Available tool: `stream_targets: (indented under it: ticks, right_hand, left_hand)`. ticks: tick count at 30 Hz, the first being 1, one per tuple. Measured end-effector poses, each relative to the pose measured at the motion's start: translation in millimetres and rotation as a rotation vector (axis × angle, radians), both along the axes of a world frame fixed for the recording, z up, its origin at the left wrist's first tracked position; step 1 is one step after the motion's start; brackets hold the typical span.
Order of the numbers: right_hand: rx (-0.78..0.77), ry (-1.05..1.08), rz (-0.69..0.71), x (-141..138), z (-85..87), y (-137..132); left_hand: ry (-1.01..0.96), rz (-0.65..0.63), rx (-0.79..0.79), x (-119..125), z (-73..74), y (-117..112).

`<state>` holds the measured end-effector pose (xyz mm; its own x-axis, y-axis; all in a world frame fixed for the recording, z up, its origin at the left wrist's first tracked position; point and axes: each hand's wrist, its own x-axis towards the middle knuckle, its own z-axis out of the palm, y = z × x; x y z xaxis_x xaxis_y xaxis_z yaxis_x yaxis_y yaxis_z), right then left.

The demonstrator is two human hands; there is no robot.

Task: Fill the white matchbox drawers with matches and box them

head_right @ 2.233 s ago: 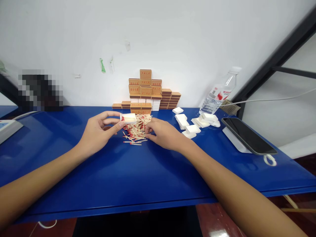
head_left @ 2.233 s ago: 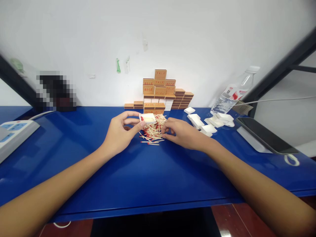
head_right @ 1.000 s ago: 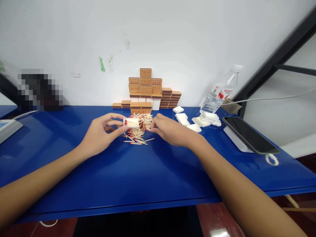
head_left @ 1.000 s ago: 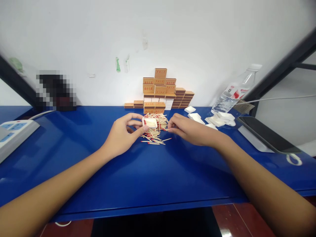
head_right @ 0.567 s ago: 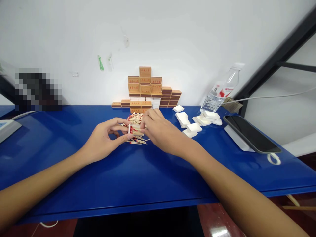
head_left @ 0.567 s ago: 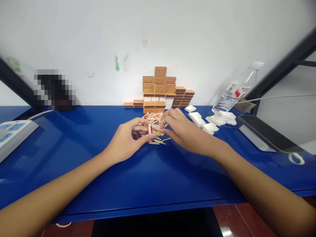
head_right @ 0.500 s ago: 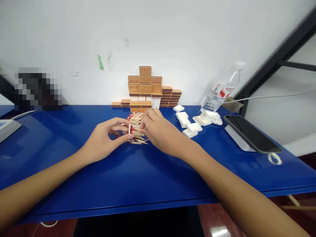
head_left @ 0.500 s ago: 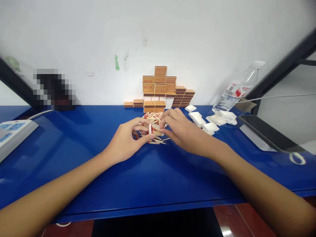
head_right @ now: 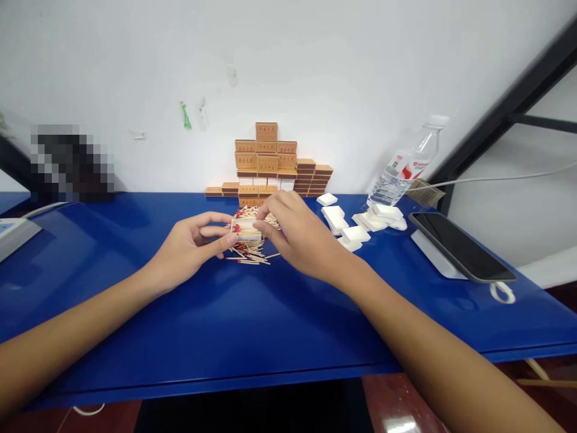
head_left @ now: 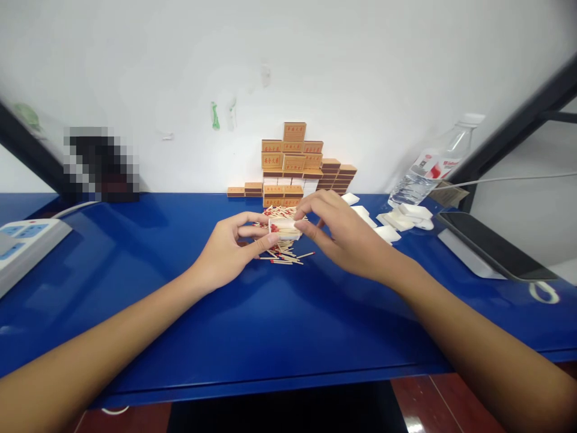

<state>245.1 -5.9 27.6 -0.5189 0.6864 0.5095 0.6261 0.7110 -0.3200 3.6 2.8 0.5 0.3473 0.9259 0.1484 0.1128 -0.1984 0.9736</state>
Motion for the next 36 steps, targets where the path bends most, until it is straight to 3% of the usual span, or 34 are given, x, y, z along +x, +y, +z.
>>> stream_targets:
  ticks: [6,16,23,36]
  right_hand:
    - [0.062,0.038,-0.107,0.6,-1.7,6.1]
    - [0.014,0.083,-0.078,-3.2,-0.3,2.5]
    - [-0.011,0.065,0.053,-1.1,-4.4,4.3]
    - [-0.039,0.019,0.06,0.7,1.8,0.3]
  left_hand:
    - [-0.089,0.044,-0.057,0.1,0.3,2.2]
    - [-0.039,0.03,-0.043,-0.8,-0.8,1.4]
    - [-0.02,-0.002,-0.038,-0.2,-2.9,1.5]
    - [0.011,-0.047,-0.007,-0.9,-4.7,0.9]
